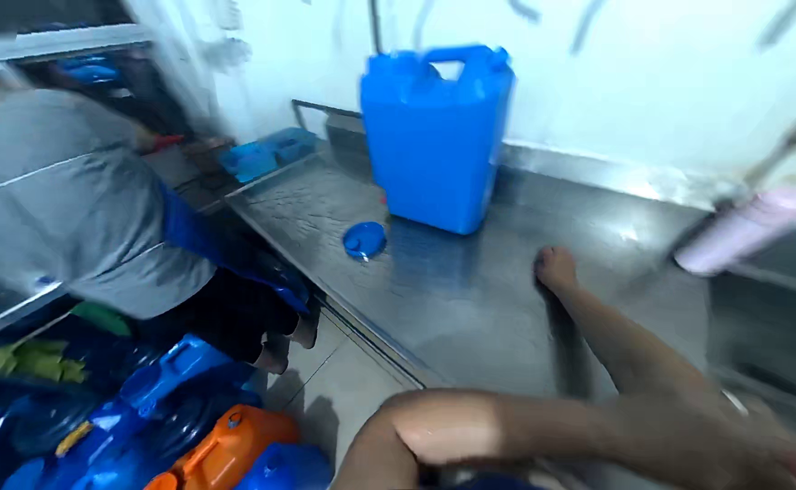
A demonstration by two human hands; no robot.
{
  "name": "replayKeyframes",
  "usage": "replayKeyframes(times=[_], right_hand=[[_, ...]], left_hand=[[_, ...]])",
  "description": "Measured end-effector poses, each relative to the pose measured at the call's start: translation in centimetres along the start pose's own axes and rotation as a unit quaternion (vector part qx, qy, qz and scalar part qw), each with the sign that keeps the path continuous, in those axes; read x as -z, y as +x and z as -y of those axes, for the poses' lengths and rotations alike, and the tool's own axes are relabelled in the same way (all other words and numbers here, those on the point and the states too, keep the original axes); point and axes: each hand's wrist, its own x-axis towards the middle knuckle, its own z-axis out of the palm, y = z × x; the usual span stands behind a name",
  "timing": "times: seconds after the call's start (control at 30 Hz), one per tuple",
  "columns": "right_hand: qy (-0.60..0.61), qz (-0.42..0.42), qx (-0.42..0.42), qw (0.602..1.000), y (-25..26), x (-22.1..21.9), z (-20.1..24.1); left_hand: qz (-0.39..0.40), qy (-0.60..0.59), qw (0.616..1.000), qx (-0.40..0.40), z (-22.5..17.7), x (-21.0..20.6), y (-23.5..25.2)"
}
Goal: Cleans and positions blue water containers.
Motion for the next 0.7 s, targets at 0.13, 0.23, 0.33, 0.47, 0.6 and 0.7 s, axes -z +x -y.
replayKeyframes(times=[0.13, 0.23, 0.33, 0.47, 0.6, 0.7], right_hand=[[0.053, 0.013, -0.009, 0.998, 0.2, -2.4, -2.3], [0.048, 0.048, -0.023, 0.997, 0.1, -1.2, -2.3], [-0.016, 0.090, -0.043, 0.995, -1.1, -0.3, -0.9], [-0.025, 0.084, -0.062, 0.994, -2.6, -0.9, 0.0], [0.023, 0.054, -0.084, 0.995, -8.4, -0.4, 1.5], [0.093, 0.083, -0.099, 0.987, -17.3, 3.9, 4.9]], left_hand=[[0.044, 0.071, 0.986, 0.142, 0.8, 5.6, -1.8], [-0.009, 0.048, 0.982, 0.184, 2.8, 9.8, -4.0], [-0.043, -0.003, 0.972, 0.229, 2.7, 11.3, -6.6], [0.026, -0.068, 0.991, 0.116, 0.1, 10.0, -7.4], [0.122, -0.231, 0.964, -0.049, -4.9, 5.5, -5.4], [0.199, -0.365, 0.893, -0.171, -11.0, 0.4, -3.9]])
